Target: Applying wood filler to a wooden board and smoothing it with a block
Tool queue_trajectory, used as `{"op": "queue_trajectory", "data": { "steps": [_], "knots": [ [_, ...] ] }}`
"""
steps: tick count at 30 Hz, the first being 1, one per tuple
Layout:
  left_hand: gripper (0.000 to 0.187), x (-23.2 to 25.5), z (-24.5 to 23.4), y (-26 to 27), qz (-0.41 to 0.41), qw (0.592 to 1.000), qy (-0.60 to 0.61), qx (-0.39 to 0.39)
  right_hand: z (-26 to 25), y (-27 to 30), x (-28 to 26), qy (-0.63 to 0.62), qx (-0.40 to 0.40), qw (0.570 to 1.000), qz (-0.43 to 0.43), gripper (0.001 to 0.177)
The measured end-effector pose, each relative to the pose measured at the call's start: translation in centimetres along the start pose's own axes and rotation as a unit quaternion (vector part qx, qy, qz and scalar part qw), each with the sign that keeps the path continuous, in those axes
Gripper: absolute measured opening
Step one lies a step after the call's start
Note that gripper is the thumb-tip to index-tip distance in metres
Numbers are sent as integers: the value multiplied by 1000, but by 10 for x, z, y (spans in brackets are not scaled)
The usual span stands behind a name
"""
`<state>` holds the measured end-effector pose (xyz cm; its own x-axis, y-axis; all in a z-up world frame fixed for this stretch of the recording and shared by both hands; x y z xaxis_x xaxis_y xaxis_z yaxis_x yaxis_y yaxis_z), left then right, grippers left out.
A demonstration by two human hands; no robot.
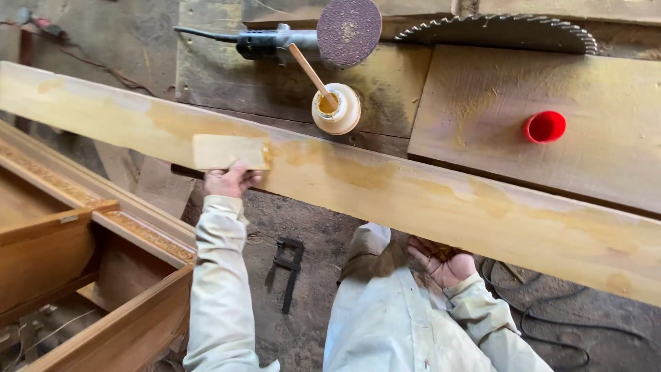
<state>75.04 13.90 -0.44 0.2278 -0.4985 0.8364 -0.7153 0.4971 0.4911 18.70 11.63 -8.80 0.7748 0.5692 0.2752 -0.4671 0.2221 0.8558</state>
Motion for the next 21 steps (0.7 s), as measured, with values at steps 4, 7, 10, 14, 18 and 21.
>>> {"op": "queue_trajectory", "data": {
  "steps": [4,7,10,14,18,21],
  "knots": [
    [4,-4,88,43,-16,998,-3,-67,7,-3,19,0,6,1000,-12,49],
    [3,-14,148,80,-24,994,1,-103,6,-15,25,-10,5,1000,7,51],
    [2,-58,198,111,-50,988,-10,-146,8,-19,29,-34,1,999,29,51],
    [13,-10,252,189,-243,868,38,-432,4,-19,23,-70,-11,997,7,51],
    [28,-68,285,268,114,894,-241,-361,-69,-25,-38,706,57,617,-343,29],
    [29,-58,252,253,-25,889,-123,-440,-47,-28,-13,116,15,988,-98,50]
  ]
}}
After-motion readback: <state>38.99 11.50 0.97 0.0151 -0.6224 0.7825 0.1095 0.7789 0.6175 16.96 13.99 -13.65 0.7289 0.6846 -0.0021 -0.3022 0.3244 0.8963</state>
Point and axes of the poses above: each hand's wrist, its own y-axis away from the middle knuckle, its own z-axis out of the palm, x = y × z, the point moved 4 cm from there along -y, towards the middle knuckle, and after that the axes turned 15 degrees about -y, right-handed, at the moved point
